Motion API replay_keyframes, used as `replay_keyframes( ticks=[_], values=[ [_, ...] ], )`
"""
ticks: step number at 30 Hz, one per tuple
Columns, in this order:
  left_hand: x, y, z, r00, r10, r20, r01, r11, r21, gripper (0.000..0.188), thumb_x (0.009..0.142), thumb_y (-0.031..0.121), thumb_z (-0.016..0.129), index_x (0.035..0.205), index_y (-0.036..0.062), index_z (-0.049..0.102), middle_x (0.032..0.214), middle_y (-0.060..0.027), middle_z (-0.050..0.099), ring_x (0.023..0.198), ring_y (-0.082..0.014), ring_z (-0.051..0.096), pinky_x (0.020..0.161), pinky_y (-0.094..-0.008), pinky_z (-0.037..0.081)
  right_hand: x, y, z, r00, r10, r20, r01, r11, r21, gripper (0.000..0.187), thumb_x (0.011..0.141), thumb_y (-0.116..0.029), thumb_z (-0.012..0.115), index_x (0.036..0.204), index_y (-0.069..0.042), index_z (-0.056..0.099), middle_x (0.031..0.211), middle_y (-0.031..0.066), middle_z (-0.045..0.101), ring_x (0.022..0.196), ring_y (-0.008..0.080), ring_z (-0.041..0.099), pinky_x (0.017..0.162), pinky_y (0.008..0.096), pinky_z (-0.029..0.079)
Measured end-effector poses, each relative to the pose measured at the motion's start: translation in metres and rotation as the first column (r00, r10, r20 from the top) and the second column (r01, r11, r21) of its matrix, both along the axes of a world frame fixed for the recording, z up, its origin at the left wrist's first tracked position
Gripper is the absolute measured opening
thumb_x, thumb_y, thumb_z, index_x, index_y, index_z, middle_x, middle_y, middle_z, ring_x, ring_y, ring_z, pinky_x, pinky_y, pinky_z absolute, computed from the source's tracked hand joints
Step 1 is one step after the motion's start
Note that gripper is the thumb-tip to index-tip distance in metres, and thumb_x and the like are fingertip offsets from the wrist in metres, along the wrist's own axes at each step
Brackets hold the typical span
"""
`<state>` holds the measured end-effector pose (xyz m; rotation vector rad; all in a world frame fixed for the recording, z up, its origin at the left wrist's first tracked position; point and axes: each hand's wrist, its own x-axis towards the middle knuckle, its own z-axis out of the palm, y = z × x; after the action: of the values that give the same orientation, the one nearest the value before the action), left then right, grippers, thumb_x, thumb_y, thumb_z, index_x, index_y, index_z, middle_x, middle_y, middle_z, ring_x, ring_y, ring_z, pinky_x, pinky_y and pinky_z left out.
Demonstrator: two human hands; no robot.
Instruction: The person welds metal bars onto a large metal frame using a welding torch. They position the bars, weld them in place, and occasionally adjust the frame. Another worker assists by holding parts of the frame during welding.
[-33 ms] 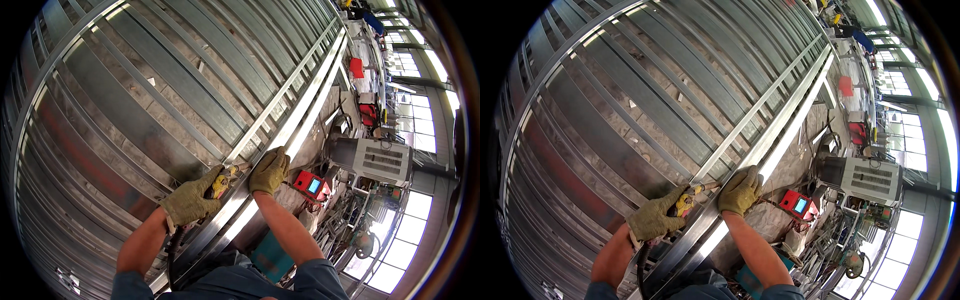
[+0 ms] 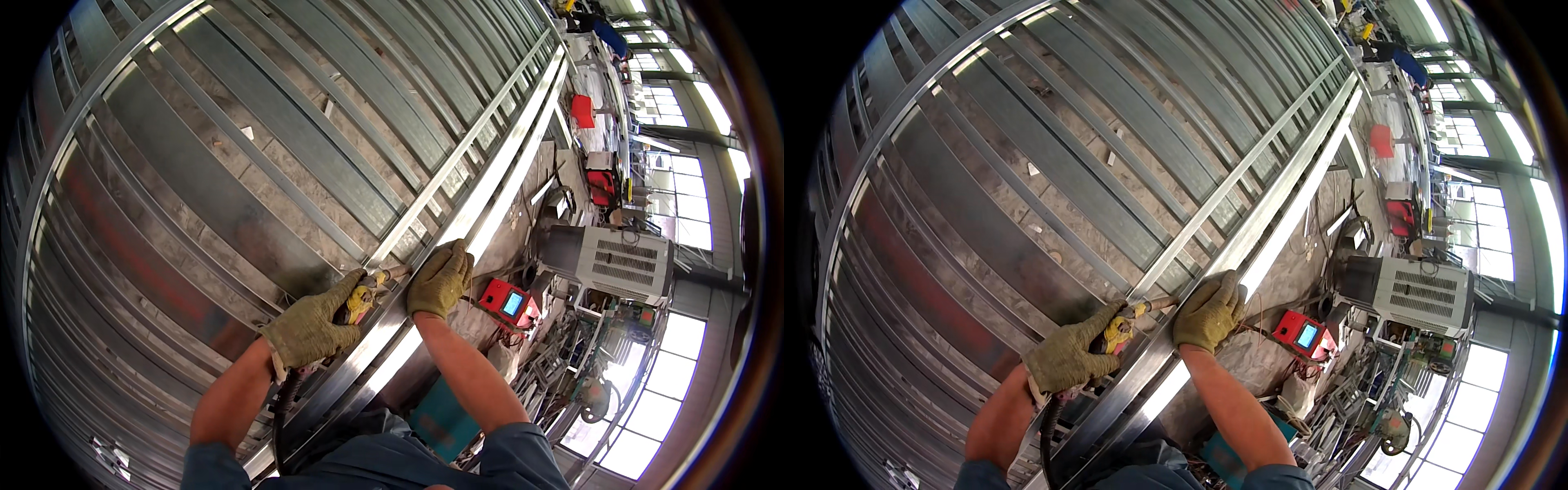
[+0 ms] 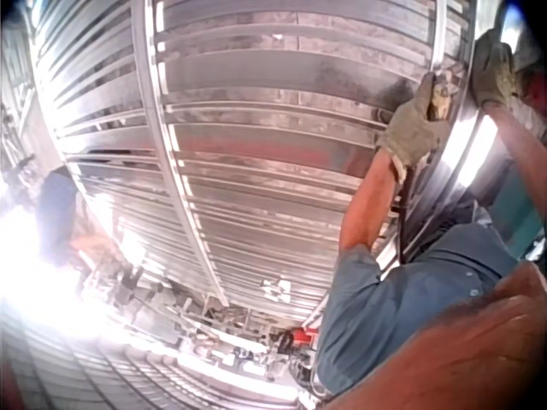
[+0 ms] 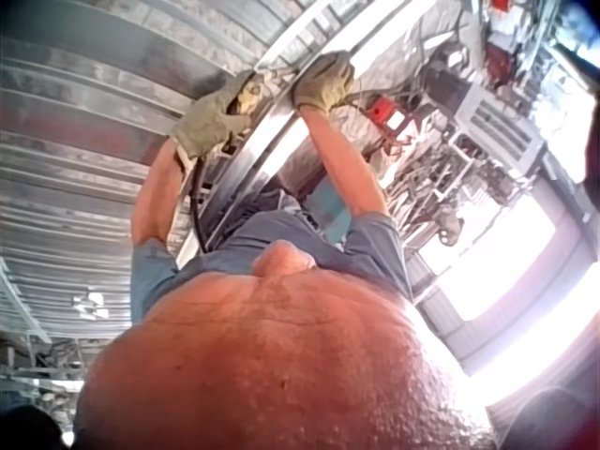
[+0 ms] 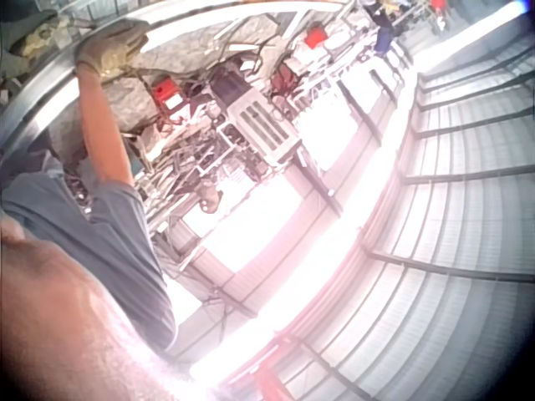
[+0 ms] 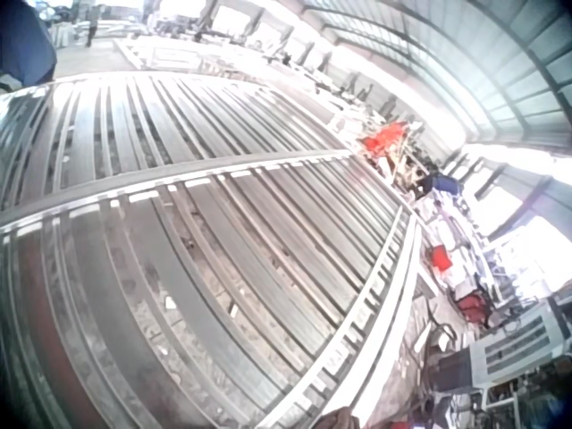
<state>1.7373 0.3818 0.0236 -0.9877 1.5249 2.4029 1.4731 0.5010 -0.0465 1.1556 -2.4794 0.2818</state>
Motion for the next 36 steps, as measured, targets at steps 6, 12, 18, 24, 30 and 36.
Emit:
replay_keyframes(
  ticks=[6,12,18,24,30,36],
  values=[
    [-0.001,-0.01,0.004,0.993,-0.113,-0.031,0.113,0.994,0.0,0.1,0.093,0.032,0.075,0.177,0.015,0.025,0.111,-0.0296,0.076,0.093,-0.0354,0.078,0.088,-0.0396,0.061,-0.014,0.021,-0.002,0.998,-0.02,-0.062,0.036,0.961,0.272,0.038,0.104,-0.024,0.062,0.133,0.001,0.061,0.115,0.0201,0.069,0.111,0.0416,0.063,0.104,0.0532,0.047],
    [0.002,0.008,-0.021,0.998,-0.027,-0.055,0.026,0.999,-0.019,0.097,0.094,0.03,0.074,0.177,0.0164,0.025,0.111,-0.0298,0.076,0.092,-0.0358,0.078,0.088,-0.0408,0.062,-0.006,0.004,-0.01,0.879,-0.318,0.356,0.245,0.941,0.235,0.055,0.092,-0.03,0.076,0.135,0.001,0.06,0.119,0.0201,0.066,0.116,0.0398,0.062,0.103,0.0496,0.051],
    [-0.002,-0.001,0.001,0.996,-0.094,-0.006,0.094,0.995,-0.043,0.096,0.096,0.03,0.072,0.177,0.0169,0.024,0.108,-0.0302,0.076,0.09,-0.0371,0.078,0.088,-0.0427,0.062,-0.032,0.033,-0.036,0.974,-0.028,-0.224,0.119,0.906,0.405,0.07,0.089,-0.029,0.077,0.148,0.001,0.055,0.134,0.0216,0.059,0.124,0.0388,0.059,0.109,0.0467,0.05],
    [-0.002,0.007,-0.002,0.997,-0.078,0.005,0.077,0.97,-0.231,0.098,0.091,0.024,0.074,0.177,0.0215,0.026,0.096,-0.023,0.077,0.067,-0.0288,0.075,0.068,-0.041,0.064,0.004,-0.001,0.011,0.938,-0.149,0.313,0.106,0.983,0.15,0.072,0.093,-0.025,0.075,0.157,-0.003,0.049,0.131,0.0178,0.062,0.126,0.0367,0.06,0.115,0.0483,0.047],
    [-0.005,0.015,-0.006,0.995,-0.099,-0.025,0.083,0.925,-0.371,0.098,0.092,0.028,0.073,0.177,0.0167,0.026,0.103,-0.0291,0.078,0.083,-0.0382,0.079,0.084,-0.0432,0.062,-0.02,0.022,-0.02,0.996,-0.069,0.055,0.053,0.966,0.253,0.049,0.106,-0.023,0.054,0.149,0.002,0.055,0.131,0.0215,0.066,0.124,0.0397,0.061,0.119,0.0555,0.042],
    [0.003,0.0,0.012,0.997,-0.07,-0.017,0.064,0.969,-0.237,0.099,0.095,0.023,0.071,0.179,0.0166,0.018,0.087,-0.0188,0.075,0.072,-0.0252,0.076,0.074,-0.0379,0.062,-0.001,0.002,0.003,0.988,-0.002,0.157,-0.001,1.0,0.015,0.045,0.106,-0.015,0.051,0.146,0.004,0.056,0.124,0.0255,0.066,0.118,0.0462,0.059,0.108,0.0554,0.044]
  ],
)
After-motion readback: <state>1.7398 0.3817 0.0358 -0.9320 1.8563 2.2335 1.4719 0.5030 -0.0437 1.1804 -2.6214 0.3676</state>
